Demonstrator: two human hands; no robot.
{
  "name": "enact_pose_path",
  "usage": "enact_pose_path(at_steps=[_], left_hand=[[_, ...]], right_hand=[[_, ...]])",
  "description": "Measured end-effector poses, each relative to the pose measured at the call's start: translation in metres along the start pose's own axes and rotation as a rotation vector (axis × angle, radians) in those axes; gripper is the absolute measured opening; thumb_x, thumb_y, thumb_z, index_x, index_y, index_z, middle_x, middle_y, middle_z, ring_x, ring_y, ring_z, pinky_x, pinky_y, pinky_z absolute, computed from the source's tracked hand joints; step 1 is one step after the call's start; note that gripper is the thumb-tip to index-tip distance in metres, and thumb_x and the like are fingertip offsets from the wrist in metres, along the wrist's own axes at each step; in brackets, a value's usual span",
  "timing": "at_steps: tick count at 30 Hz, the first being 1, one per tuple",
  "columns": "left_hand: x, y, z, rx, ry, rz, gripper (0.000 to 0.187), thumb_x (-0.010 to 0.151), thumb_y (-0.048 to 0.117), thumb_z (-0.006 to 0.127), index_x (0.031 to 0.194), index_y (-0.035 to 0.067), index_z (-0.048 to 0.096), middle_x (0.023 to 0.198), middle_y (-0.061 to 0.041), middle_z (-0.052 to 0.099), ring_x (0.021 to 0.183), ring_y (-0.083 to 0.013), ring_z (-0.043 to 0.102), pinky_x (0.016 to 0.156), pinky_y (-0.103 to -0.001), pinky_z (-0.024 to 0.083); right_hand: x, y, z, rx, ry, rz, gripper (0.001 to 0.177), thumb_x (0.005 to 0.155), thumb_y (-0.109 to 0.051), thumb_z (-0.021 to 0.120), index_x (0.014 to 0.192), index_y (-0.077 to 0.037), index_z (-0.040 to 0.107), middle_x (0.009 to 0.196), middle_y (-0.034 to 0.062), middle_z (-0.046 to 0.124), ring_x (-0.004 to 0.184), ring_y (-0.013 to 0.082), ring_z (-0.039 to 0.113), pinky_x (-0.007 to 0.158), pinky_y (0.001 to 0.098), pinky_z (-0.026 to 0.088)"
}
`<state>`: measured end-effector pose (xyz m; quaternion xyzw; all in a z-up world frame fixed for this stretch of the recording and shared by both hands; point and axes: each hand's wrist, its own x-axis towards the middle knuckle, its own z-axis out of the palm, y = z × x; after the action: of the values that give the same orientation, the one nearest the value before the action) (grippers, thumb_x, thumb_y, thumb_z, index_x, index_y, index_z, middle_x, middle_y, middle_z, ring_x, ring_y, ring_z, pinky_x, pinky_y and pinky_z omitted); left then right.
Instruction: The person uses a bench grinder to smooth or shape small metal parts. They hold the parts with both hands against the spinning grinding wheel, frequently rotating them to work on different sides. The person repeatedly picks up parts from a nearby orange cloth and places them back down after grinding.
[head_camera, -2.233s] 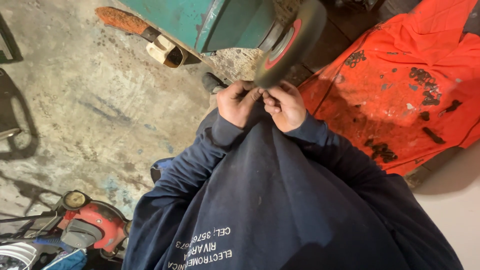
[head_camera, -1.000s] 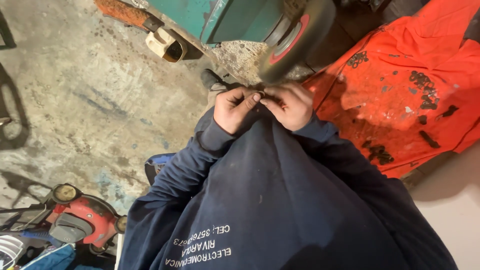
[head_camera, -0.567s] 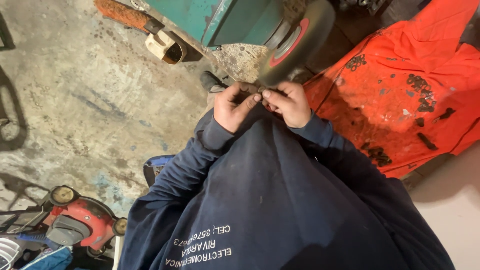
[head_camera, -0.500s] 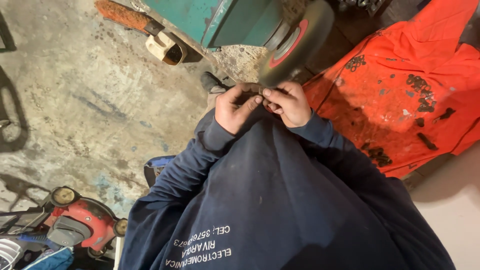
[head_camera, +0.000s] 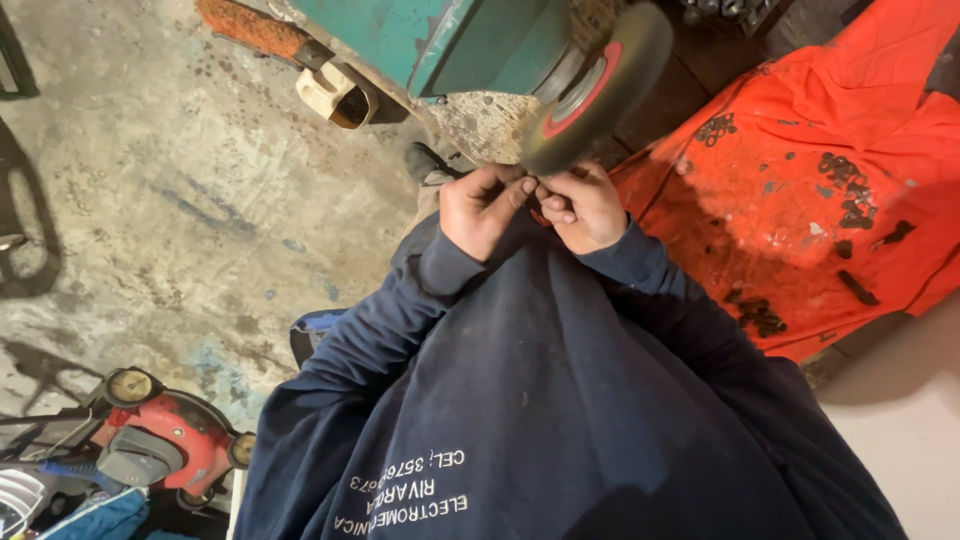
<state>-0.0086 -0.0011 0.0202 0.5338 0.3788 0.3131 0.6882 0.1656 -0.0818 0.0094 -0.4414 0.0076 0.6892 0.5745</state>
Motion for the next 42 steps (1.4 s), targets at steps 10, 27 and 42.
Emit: enact_pose_path(at_steps=[10,27,42], left_hand=[[0.002,-0.008,-0.007,0.092,0.015,0.05,0.016,0.095,0.022,0.072,0.103,0.009,0.076,0.091,-0.008,0.079,0.081,-0.0179,0.079,0.075,-0.031,0.062],[0.009,-0.045,0.005,0.178,0.057,0.064,0.023,0.09,0.034,0.074,0.105,0.017,0.078,0.091,-0.005,0.079,0.082,-0.0191,0.079,0.073,-0.03,0.061],[-0.014,0.003,-0.023,-0.036,-0.171,0.052,0.016,0.098,0.015,0.072,0.105,0.001,0.075,0.096,-0.011,0.078,0.087,-0.0161,0.075,0.08,-0.031,0.06]], right_hand=[[0.012,0.01,-0.039,0.06,0.015,-0.003,0.011,0.108,-0.003,0.054,0.107,0.0,0.064,0.101,0.0089,0.067,0.072,0.0099,0.054,0.058,0.021,0.042],[0.019,0.003,-0.042,0.031,-0.086,0.021,0.014,0.114,-0.007,0.05,0.113,-0.005,0.064,0.101,0.0039,0.067,0.074,0.0072,0.055,0.06,0.0175,0.042],[-0.02,0.007,-0.003,-0.33,0.029,-0.131,0.018,0.104,-0.008,0.059,0.116,0.004,0.066,0.085,0.0035,0.063,0.062,0.0061,0.046,0.051,0.0202,0.035]])
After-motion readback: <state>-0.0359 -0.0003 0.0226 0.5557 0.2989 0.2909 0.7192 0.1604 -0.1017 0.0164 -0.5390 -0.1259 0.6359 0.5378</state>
